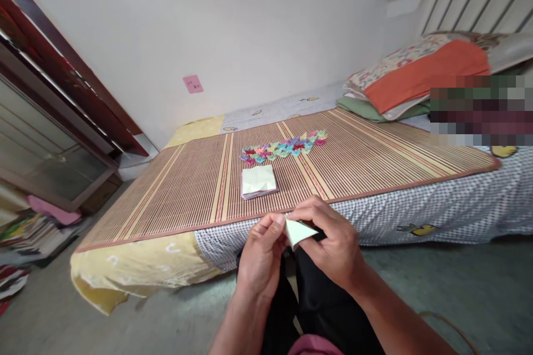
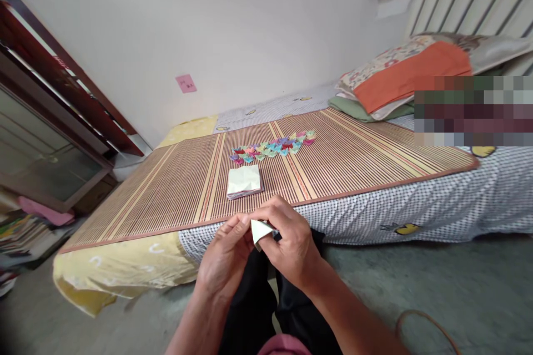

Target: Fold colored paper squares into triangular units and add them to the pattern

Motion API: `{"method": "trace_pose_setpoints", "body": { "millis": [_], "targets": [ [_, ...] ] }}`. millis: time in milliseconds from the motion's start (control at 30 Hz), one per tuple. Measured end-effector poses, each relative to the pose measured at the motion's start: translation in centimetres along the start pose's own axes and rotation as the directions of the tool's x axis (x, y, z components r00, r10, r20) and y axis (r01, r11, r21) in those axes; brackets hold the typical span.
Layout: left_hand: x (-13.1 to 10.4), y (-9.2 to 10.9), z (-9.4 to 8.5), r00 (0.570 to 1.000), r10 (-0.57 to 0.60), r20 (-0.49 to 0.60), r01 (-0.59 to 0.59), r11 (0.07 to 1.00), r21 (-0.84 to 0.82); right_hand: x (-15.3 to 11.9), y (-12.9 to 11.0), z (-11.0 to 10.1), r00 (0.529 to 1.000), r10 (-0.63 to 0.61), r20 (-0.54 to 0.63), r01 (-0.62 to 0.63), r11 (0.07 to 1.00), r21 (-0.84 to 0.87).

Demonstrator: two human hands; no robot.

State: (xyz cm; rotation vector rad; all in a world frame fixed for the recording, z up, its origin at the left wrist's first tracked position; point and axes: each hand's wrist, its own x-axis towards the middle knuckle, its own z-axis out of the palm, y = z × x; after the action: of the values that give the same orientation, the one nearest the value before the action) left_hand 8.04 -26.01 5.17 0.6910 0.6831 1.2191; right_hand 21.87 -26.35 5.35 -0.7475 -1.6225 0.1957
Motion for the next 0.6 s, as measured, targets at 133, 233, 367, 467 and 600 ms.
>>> {"method": "trace_pose_setpoints", "body": {
  "millis": [133, 233, 367, 467, 600],
  "targets": [
    [0.1, 0.1, 0.1, 1.0, -0.005, 0.003, 0.005, 1.0, -0.007, -0.1, 0.4, -0.3, 0.998, -0.003, 0.061, 0.002, 1.0, 0.02],
    [0.1, 0.2, 0.0, 0.999, 0.037, -0.006, -0.036, 0.994, 0.099, 0.0, 0.7, -0.5, 0.997, -0.034, 0.074, 0.034, 0.999, 0.007],
    [-0.3, 0.7, -0.1, 0.987, 0.157, 0.028, -0.154, 0.897, 0.415, 0.0, 1.2, -0.8, 0.992, -0.086, 0.093, 0.089, 0.995, -0.036],
    [-0.9, 1.0, 0.3, 0.971, 0.236, 0.035, -0.212, 0.79, 0.575, -0.1, 1.6, -0.8, 0.995, -0.077, 0.068, 0.086, 0.986, -0.14],
    [-1.4, 0.6, 0.8, 0.964, 0.239, 0.116, -0.247, 0.64, 0.728, -0.4, 1.8, -0.4, 0.997, -0.008, 0.072, 0.027, 0.967, -0.255]
  ]
}}
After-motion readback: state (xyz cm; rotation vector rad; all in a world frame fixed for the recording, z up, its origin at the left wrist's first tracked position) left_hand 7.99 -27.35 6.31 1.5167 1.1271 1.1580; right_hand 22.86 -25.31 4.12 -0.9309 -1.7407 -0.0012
